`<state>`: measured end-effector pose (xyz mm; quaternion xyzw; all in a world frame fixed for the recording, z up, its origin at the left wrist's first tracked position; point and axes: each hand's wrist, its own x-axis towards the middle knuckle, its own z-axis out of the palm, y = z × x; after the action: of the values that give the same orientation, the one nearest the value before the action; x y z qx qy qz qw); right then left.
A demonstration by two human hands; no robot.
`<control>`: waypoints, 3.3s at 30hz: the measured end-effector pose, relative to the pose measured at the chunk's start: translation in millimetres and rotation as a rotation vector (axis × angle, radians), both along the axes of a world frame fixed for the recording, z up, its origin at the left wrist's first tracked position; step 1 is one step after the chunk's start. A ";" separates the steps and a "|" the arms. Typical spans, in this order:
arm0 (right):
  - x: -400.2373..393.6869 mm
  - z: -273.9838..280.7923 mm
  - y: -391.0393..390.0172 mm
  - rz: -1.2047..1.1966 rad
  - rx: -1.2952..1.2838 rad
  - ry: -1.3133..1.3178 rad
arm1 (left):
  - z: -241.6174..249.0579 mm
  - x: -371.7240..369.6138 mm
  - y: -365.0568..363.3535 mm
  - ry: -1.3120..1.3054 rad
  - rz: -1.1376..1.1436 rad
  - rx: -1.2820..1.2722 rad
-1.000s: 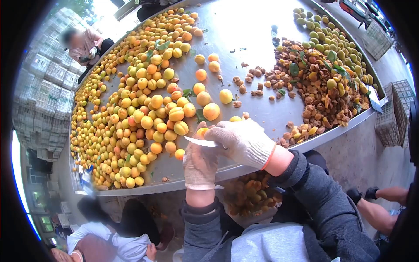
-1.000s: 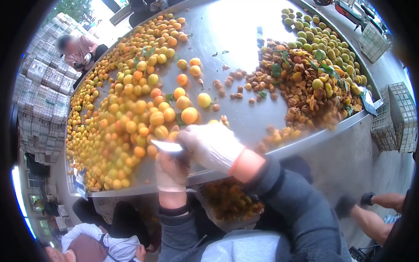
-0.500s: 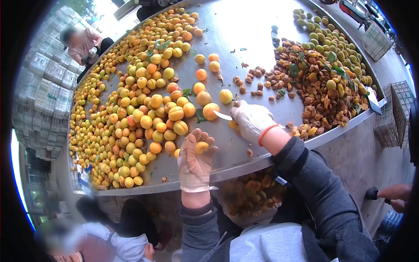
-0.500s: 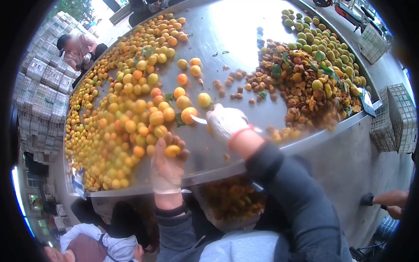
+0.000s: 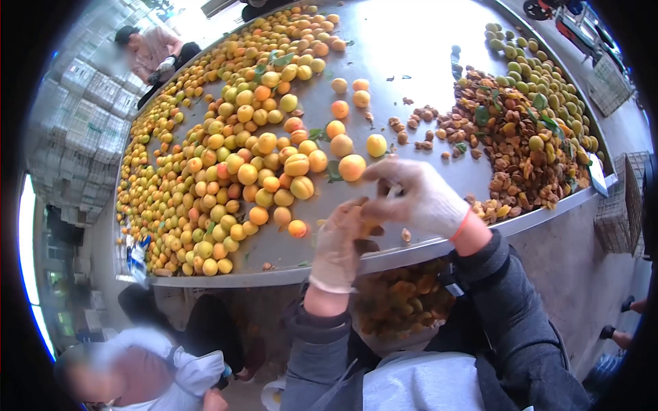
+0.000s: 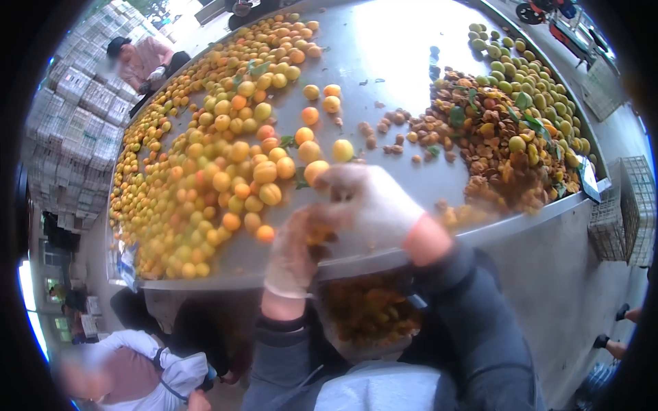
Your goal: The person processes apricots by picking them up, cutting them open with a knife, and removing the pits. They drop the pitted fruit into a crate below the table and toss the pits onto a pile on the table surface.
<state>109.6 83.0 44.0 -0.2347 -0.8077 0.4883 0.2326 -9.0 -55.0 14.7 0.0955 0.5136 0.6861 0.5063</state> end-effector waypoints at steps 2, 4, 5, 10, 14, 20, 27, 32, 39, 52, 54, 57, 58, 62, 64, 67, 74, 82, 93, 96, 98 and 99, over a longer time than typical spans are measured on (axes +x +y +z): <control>2.2 5.4 9.7 -0.182 -0.183 0.039 | 9.1 3.4 -6.4 0.096 -0.224 -0.034; 9.9 22.9 18.4 -0.283 -0.434 -0.040 | 24.5 9.0 -9.4 -0.001 -0.292 -0.106; 12.8 27.1 20.2 -0.263 -0.487 -0.093 | 23.6 11.9 -12.2 0.029 -0.433 -0.068; 21.7 11.4 14.7 -0.206 -0.277 0.019 | 28.5 22.3 -27.3 0.866 -0.758 0.195; 29.7 6.2 23.8 -0.226 -0.132 0.089 | 15.1 -10.0 -40.9 1.048 -0.146 -0.287; 34.4 4.1 24.6 -0.214 -0.104 0.060 | -16.4 -74.7 -8.7 1.561 -0.334 -1.172; 38.3 9.4 19.5 -0.176 -0.261 0.090 | -0.1 -50.0 -7.9 0.628 -0.223 -0.348; 33.7 4.0 -0.2 0.016 -0.427 0.086 | 22.5 -16.6 3.9 -0.050 -0.180 0.368; 24.1 8.6 -17.6 -0.010 -0.301 0.035 | -9.2 -17.5 19.4 -0.107 -0.142 0.537; 3.3 3.6 -33.1 0.169 -0.344 -0.024 | 12.1 -10.2 11.0 -0.171 -0.032 0.504; 1.0 0.1 -34.7 0.159 -0.293 -0.008 | 9.0 -13.1 9.4 -0.180 -0.039 0.500; 0.4 3.0 -33.8 0.154 -0.220 -0.037 | 8.1 -14.5 8.1 -0.170 -0.042 0.483; 0.6 4.3 -33.3 0.158 -0.196 -0.083 | 8.2 -14.5 7.8 -0.153 -0.037 0.470; -2.4 -6.1 -36.5 0.126 -0.221 -0.038 | 9.3 -16.2 6.5 -0.060 -0.004 0.420; -3.1 -2.0 -39.0 0.109 -0.176 -0.046 | 10.5 -15.4 7.4 -0.085 0.018 0.415; -5.4 -4.1 -40.1 0.126 -0.142 -0.086 | 9.1 -16.8 6.6 -0.064 0.005 0.401; -5.0 -2.4 -42.0 0.111 -0.157 -0.054 | 13.8 -16.4 4.2 -0.100 0.001 0.445; -9.0 -0.4 -34.1 0.224 -0.346 -0.101 | 27.2 -4.8 -1.6 0.389 -0.018 0.214; -8.0 5.9 -43.1 0.063 0.029 -0.147 | 27.9 -0.4 0.1 0.340 0.047 0.232; -10.1 10.0 -42.9 0.061 0.057 -0.221 | 25.5 -2.1 -0.4 0.725 0.080 0.171; -9.9 9.3 -41.3 0.054 0.070 -0.258 | 21.9 -3.0 -2.1 0.957 0.066 0.186; -9.5 7.8 -39.1 0.138 -0.060 -0.237 | 21.0 -3.2 -3.0 0.890 0.065 0.203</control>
<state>100.1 43.8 51.8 -0.2414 -0.8289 0.4958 0.0946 -12.2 -57.9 35.7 0.4138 0.6140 0.6407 0.2029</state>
